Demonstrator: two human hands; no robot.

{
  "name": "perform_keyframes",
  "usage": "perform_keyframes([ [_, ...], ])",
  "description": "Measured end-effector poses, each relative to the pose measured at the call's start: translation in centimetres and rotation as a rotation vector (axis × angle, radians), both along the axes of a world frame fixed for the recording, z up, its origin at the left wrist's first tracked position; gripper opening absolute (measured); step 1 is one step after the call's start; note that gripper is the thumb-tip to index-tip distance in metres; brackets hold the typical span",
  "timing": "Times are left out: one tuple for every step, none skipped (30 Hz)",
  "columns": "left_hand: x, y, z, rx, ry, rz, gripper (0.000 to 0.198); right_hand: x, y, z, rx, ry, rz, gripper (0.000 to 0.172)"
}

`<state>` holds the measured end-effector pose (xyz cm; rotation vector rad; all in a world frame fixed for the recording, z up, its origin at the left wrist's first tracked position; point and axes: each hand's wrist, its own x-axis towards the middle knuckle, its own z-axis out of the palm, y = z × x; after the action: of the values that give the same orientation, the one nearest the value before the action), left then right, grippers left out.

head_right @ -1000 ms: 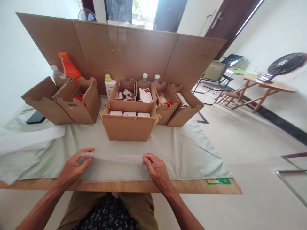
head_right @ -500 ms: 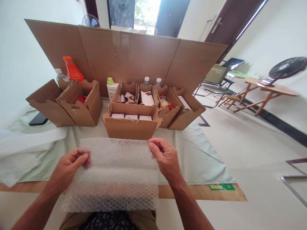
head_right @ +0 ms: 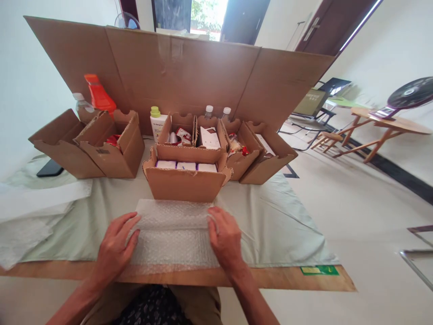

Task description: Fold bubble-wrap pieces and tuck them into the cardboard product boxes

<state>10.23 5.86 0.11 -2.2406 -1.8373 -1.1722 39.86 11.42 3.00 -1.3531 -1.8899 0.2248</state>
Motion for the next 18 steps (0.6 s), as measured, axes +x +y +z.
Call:
perform_keyframes([
  [0.8,0.0,0.0,0.0,0.05,-0.069,0.036,-1.6,-0.9,-0.1,0.024,-0.074,0.095,0.027],
  [1.5,0.1,-0.2,-0.008,0.1,-0.133,0.038,-3.3,-1.6,-0.4,0.032,-0.157,0.203,0.031],
  [2.0,0.2,-0.5,-0.023,0.153,-0.185,0.039,-4.8,-2.1,-0.9,0.018,-0.241,0.304,0.035],
  [2.4,0.4,-1.1,-0.04,0.211,-0.224,0.04,-5.9,-2.3,-1.5,-0.014,-0.318,0.379,0.037],
  [2.4,0.6,-1.8,-0.056,0.27,-0.245,0.04,-6.3,-2.4,-2.2,-0.043,-0.386,0.421,0.038],
  [2.2,0.7,-2.6,-0.068,0.325,-0.244,0.043,-6.0,-2.3,-3.0,-0.065,-0.444,0.416,0.039],
  [1.6,0.7,-3.3,-0.076,0.369,-0.226,0.047,-4.9,-2.2,-3.8,-0.075,-0.489,0.37,0.04],
  [0.9,0.6,-3.9,-0.085,0.401,-0.195,0.052,-3.1,-2.1,-4.5,-0.07,-0.524,0.291,0.041],
  [0.1,0.4,-4.4,-0.099,0.42,-0.157,0.056,-0.8,-2.2,-5.1,-0.056,-0.549,0.184,0.041],
  [-0.7,0.0,-4.7,-0.11,0.427,-0.12,0.058,1.7,-2.3,-5.5,-0.026,-0.568,0.066,0.04],
  [-1.3,-0.5,-4.7,-0.117,0.425,-0.086,0.059,4.1,-2.7,-5.6,0.006,-0.583,-0.048,0.04],
  [-1.9,-1.1,-4.6,-0.12,0.419,-0.064,0.059,6.3,-3.4,-5.6,0.042,-0.591,-0.134,0.038],
  [-2.2,-1.8,-4.3,-0.12,0.411,-0.059,0.058,7.9,-4.1,-5.3,0.073,-0.591,-0.182,0.037],
  [-2.3,-2.4,-3.9,-0.119,0.403,-0.07,0.057,8.9,-5.1,-4.9,0.091,-0.583,-0.186,0.036],
  [-2.3,-3.0,-3.5,-0.114,0.396,-0.097,0.055,9.1,-6.0,-4.4,0.093,-0.569,-0.143,0.034],
  [-2.1,-3.5,-3.1,-0.107,0.391,-0.134,0.053,8.7,-7.0,-3.8,0.077,-0.552,-0.065,0.034],
  [-1.9,-3.9,-2.8,-0.102,0.391,-0.177,0.052,7.8,-7.8,-3.3,0.045,-0.535,0.03,0.035],
  [-1.7,-4.3,-2.6,-0.097,0.396,-0.219,0.05,6.7,-8.5,-2.8,0.005,-0.519,0.123,0.038],
])
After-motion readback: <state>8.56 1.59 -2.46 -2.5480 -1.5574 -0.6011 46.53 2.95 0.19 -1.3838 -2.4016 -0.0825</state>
